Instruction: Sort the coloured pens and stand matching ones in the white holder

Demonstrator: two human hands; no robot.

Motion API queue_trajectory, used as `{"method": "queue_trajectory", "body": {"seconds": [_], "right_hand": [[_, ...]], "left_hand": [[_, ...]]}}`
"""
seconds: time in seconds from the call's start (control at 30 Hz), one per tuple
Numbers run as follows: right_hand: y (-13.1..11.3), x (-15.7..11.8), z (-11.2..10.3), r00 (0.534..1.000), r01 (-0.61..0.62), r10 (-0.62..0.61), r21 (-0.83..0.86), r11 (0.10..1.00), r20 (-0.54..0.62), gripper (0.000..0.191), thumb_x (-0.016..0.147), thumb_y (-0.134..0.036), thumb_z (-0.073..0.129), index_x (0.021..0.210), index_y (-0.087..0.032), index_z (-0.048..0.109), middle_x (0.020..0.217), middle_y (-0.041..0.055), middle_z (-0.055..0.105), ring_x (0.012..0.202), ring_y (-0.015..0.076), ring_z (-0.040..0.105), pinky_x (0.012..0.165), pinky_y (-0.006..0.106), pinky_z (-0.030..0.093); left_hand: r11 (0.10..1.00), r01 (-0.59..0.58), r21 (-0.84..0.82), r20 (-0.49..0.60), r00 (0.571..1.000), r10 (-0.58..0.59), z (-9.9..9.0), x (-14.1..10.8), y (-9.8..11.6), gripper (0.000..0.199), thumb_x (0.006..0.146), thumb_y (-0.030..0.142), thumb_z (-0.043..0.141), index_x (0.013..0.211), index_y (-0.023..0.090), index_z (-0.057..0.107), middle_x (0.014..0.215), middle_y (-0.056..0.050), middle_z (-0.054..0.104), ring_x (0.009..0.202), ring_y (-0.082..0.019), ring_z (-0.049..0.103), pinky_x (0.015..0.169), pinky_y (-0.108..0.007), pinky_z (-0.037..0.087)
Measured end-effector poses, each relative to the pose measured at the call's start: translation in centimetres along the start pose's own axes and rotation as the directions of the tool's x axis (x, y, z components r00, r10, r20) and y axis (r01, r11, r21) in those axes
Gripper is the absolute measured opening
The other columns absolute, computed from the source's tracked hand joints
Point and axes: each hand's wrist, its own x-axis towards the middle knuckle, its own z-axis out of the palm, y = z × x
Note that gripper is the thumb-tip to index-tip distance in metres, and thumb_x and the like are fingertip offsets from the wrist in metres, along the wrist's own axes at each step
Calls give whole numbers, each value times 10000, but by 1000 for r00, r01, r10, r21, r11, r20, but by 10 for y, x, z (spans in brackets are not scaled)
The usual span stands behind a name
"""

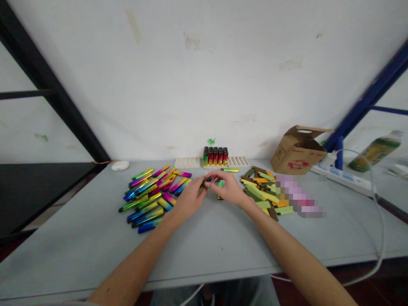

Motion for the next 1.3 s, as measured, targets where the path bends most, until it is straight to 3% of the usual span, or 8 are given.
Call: {"method": "queue_trajectory", "body": {"seconds": [0.1,0.2,0.3,0.43,0.63,0.9,1.13,1.3], "right_hand": [[14,3,-3,997,-71,73,128,989,-8,319,861,-385,575,1091,-168,618,976,68,688,883,174,635,776,302,490],[31,5,-13,985,-148,149,17,989,-84,337,942,-402,419,1047,-156,624,1057,103,670,946,191,621,830,336,481],[43,2,-21,992,-121,104,-365,923,-64,291,940,-342,437,994,-144,644,1032,118,662,1011,218,580,946,375,417],[46,-5,-22,975,-62,179,-608,791,134,315,941,-313,442,1113,-113,615,1139,151,619,1112,228,538,995,357,380],[40,-8,-18,950,-37,238,-681,732,204,405,952,-379,417,1214,-111,570,1223,159,570,1173,240,508,1018,354,361],[39,-9,-19,947,-28,239,-689,724,212,401,941,-374,446,1214,-110,575,1226,164,563,1163,243,517,1010,354,373],[36,-7,-16,970,-19,167,-625,781,179,357,956,-340,427,1175,-109,590,1191,141,602,1158,221,515,1028,336,359],[32,-8,-10,951,18,179,-623,782,252,374,949,-360,441,1177,-103,587,1196,157,592,1154,230,511,1024,354,360]], "left_hand": [[905,194,-378,71,981,-181,1,2,6,292,900,337,514,1107,148,597,963,-117,698,898,-257,660,872,-412,480],[551,404,-731,262,910,-320,-2,5,13,289,865,317,576,1090,135,569,896,-100,700,773,-219,678,815,-395,502],[264,488,-832,410,861,-302,-7,5,18,229,830,216,594,1036,117,593,890,-113,699,750,-204,674,769,-365,506],[88,522,-848,488,835,-252,-11,6,23,193,815,230,574,931,93,644,845,-123,692,708,-197,653,703,-329,498],[83,495,-865,465,852,-240,-10,6,26,408,862,455,497,775,89,657,797,-145,678,701,-215,623,624,-302,470],[124,472,-873,439,870,-225,-11,6,30,413,862,436,486,692,95,644,669,-114,646,607,-181,586,591,-275,453],[-17,556,-831,550,818,-166,-14,3,31,539,882,508,364,557,130,567,455,-35,502,319,-100,370,372,-229,317],[-96,567,-818,575,811,-111,-19,2,31,561,893,499,322,489,151,497,383,28,335,299,-84,285,348,-209,275]]}}
